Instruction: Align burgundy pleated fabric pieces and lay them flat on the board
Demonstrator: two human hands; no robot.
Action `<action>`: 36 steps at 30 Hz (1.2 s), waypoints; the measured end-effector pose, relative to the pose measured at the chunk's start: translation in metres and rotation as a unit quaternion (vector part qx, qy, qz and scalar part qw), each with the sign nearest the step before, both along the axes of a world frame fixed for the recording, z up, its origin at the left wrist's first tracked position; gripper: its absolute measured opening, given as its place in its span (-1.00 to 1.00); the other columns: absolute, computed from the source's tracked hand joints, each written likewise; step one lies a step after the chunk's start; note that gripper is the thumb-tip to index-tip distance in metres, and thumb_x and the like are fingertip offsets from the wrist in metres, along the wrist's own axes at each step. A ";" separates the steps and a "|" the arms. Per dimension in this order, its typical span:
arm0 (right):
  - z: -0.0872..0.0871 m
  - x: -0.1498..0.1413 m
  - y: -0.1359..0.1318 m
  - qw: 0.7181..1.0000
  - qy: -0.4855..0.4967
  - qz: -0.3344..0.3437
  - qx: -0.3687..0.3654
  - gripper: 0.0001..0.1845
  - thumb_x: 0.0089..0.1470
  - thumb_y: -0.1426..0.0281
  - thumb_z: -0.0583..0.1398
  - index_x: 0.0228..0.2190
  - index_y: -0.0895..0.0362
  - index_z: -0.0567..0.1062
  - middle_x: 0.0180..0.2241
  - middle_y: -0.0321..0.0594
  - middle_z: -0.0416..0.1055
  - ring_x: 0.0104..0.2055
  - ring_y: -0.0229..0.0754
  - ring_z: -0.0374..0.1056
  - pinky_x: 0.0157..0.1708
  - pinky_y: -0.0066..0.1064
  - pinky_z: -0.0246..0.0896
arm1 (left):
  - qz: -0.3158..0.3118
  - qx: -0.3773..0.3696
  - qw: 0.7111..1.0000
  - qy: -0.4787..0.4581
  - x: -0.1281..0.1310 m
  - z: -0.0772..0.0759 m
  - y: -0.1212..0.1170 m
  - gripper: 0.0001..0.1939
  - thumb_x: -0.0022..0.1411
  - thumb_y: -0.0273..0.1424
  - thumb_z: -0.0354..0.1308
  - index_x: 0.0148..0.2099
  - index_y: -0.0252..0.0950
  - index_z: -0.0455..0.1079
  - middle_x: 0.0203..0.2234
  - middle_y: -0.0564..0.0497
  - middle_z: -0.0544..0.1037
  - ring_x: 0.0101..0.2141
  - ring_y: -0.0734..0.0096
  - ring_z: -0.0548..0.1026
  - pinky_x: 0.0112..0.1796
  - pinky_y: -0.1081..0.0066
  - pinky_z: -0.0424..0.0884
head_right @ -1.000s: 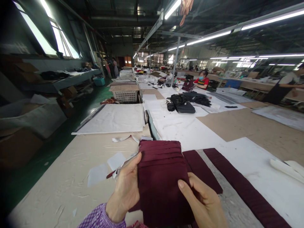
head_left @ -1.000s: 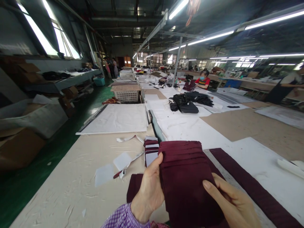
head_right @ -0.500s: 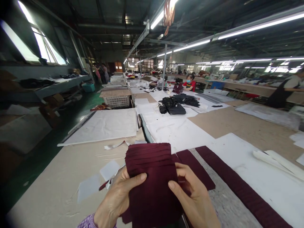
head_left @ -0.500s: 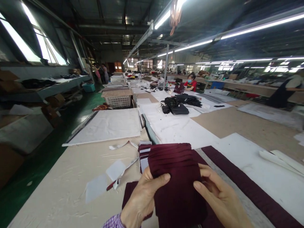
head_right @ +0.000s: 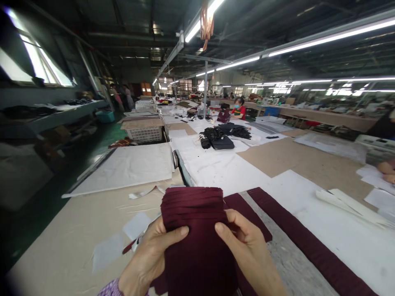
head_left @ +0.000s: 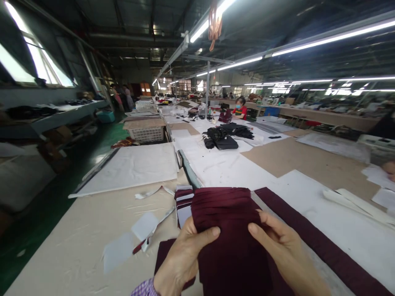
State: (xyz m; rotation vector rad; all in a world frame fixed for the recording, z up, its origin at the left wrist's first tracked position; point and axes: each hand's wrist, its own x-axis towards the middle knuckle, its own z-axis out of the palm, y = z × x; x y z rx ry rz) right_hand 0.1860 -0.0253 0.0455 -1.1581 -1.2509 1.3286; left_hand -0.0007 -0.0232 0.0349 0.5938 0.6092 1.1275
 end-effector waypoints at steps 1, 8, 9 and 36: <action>-0.001 0.000 0.000 1.000 -0.011 -0.011 -0.016 -0.80 0.03 0.21 0.27 -0.37 0.09 0.49 -0.39 -0.28 0.47 -0.37 -0.23 0.38 -0.35 -0.48 0.32 | -0.002 0.010 1.000 -0.006 0.000 0.001 0.001 -0.78 -0.03 -0.54 0.32 -0.24 -0.31 0.56 -0.36 -0.05 0.66 -0.34 0.32 0.60 -0.22 0.42 0.47; -0.003 0.001 0.006 0.998 -0.032 -0.032 -0.047 -0.78 -0.07 0.18 0.33 -0.46 0.04 0.48 -0.49 -0.33 0.44 -0.47 -0.28 0.34 -0.47 -0.55 0.29 | -0.007 0.049 0.998 -0.033 0.002 -0.004 0.004 -0.67 0.00 -0.57 0.29 -0.12 -0.29 0.52 -0.24 -0.06 0.65 -0.23 0.30 0.58 -0.11 0.36 0.44; -0.003 0.000 0.007 0.998 -0.035 -0.031 -0.045 -0.78 -0.06 0.18 0.32 -0.47 0.04 0.47 -0.51 -0.35 0.43 -0.50 -0.30 0.32 -0.51 -0.56 0.27 | -0.004 0.049 0.998 -0.035 0.002 -0.004 0.004 -0.67 0.01 -0.58 0.29 -0.12 -0.28 0.52 -0.23 -0.06 0.64 -0.22 0.30 0.58 -0.10 0.35 0.44; 0.005 0.004 0.028 0.995 0.054 0.081 -0.004 -0.48 -0.13 0.14 0.36 -0.11 -0.05 0.40 -0.14 -0.23 0.39 -0.12 -0.10 0.38 -0.18 -0.31 0.29 | -0.013 -0.013 0.998 0.059 -0.010 -0.005 0.007 -0.67 -0.11 -0.46 0.40 -0.20 -0.26 0.56 -0.32 -0.04 0.66 -0.28 0.20 0.60 -0.23 0.38 0.50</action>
